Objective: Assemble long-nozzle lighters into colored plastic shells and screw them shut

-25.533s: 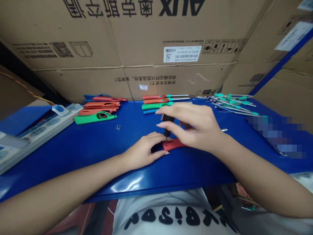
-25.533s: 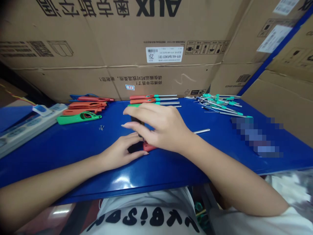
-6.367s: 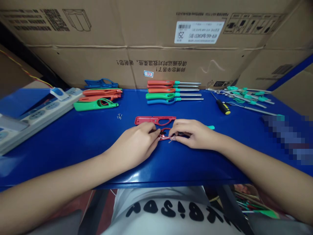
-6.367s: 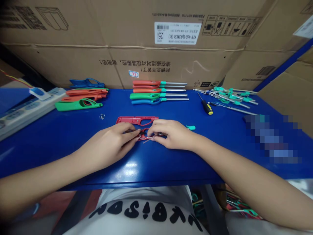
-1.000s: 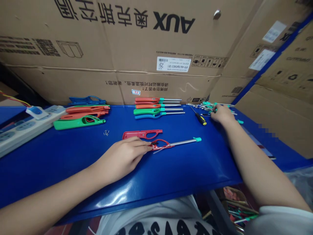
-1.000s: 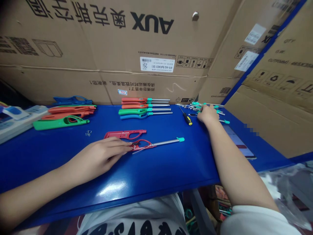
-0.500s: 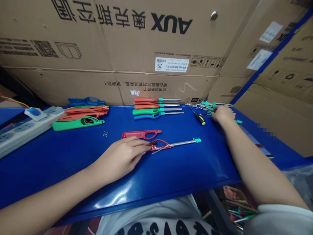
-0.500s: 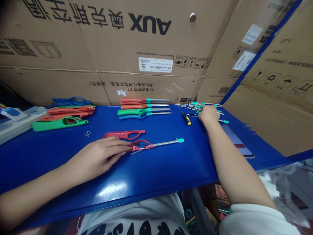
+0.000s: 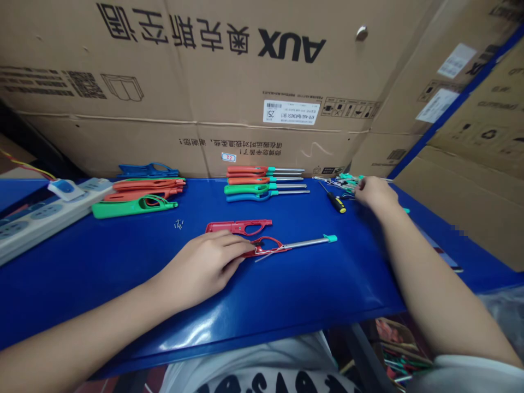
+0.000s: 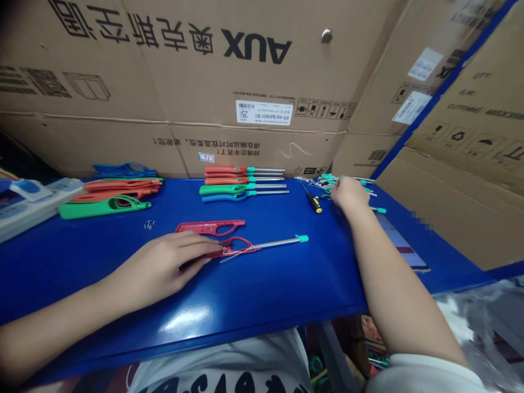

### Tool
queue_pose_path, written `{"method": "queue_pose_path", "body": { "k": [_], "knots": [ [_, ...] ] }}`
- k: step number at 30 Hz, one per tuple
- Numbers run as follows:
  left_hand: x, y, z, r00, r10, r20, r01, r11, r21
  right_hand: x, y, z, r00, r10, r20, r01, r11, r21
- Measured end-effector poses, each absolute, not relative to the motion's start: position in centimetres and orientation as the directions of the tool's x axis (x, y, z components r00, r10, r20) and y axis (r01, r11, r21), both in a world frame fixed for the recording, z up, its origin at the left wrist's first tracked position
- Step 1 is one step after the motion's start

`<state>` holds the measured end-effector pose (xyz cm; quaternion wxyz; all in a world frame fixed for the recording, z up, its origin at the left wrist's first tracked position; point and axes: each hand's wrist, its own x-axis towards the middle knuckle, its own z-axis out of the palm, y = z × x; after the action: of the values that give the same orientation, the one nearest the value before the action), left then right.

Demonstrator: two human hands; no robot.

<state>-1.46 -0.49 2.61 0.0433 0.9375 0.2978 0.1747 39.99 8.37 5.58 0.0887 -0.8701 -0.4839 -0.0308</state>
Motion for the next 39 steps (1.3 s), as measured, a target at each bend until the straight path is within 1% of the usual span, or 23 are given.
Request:
{"method": "queue_pose_path", "body": {
  "k": [2, 4, 5, 7, 9, 10, 12, 15, 19, 21, 24, 27, 30, 35, 39],
  "knots": [
    [-1.4, -0.7, 2.8, 0.741, 0.607, 0.289, 0.569, -0.795, 0.211, 39.0, 8.1, 5.9, 0.471, 0.867, 0.161, 0.879, -0.448, -0.162],
    [-1.2, -0.9, 2.9, 0.723, 0.632, 0.278, 0.589, -0.775, 0.229, 37.8, 7.8, 6.0, 0.355, 0.92, 0.165, 0.922, -0.315, -0.226],
    [-1.2, -0.9, 2.9, 0.717, 0.64, 0.276, 0.594, -0.769, 0.237, 37.2, 7.6, 6.0, 0.265, 0.952, 0.154, 0.939, -0.219, -0.265],
    [-1.1, -0.9, 2.8, 0.709, 0.652, 0.27, 0.6, -0.758, 0.255, 35.8, 7.1, 5.8, -0.008, 0.993, 0.117, 0.938, 0.049, -0.344],
    [-1.0, -0.7, 2.5, 0.705, 0.659, 0.262, 0.597, -0.751, 0.282, 34.5, 6.5, 5.5, -0.288, 0.953, 0.096, 0.877, 0.303, -0.372],
    [-1.0, -0.6, 2.4, 0.705, 0.661, 0.257, 0.592, -0.748, 0.298, 33.9, 6.2, 5.2, -0.384, 0.92, 0.083, 0.843, 0.385, -0.376],
    [-0.9, -0.4, 2.2, 0.707, 0.662, 0.249, 0.582, -0.744, 0.329, 33.0, 5.8, 4.8, -0.494, 0.868, 0.052, 0.794, 0.474, -0.38],
    [-0.9, -0.3, 2.1, 0.695, 0.678, 0.239, 0.583, -0.726, 0.366, 32.2, 5.5, 4.2, -0.541, 0.84, 0.034, 0.772, 0.513, -0.375],
    [-0.9, -0.2, 2.2, 0.671, 0.705, 0.23, 0.597, -0.697, 0.397, 31.4, 5.4, 3.6, -0.581, 0.811, 0.074, 0.742, 0.564, -0.363],
    [-0.8, -0.3, 2.2, 0.663, 0.709, 0.241, 0.593, -0.694, 0.408, 30.7, 5.1, 3.5, -0.607, 0.784, 0.132, 0.691, 0.603, -0.4],
    [-0.7, -0.3, 2.3, 0.662, 0.697, 0.275, 0.567, -0.706, 0.424, 29.0, 4.0, 3.4, -0.64, 0.736, 0.22, 0.577, 0.649, -0.496],
    [-0.5, -0.4, 2.3, 0.662, 0.695, 0.282, 0.549, -0.705, 0.449, 27.1, 2.6, 3.2, -0.695, 0.679, 0.237, 0.49, 0.688, -0.536],
    [-0.4, -0.4, 2.4, 0.661, 0.697, 0.277, 0.537, -0.698, 0.475, 26.0, 1.7, 3.0, -0.749, 0.633, 0.197, 0.483, 0.724, -0.492],
    [-0.4, -0.5, 2.4, 0.654, 0.704, 0.275, 0.531, -0.687, 0.496, 25.7, 1.4, 2.7, -0.766, 0.626, 0.144, 0.538, 0.748, -0.389],
    [-0.4, -0.5, 2.4, 0.658, 0.7, 0.276, 0.524, -0.689, 0.501, 26.0, 1.4, 3.3, -0.769, 0.621, 0.15, 0.579, 0.777, -0.248]
  ]
}}
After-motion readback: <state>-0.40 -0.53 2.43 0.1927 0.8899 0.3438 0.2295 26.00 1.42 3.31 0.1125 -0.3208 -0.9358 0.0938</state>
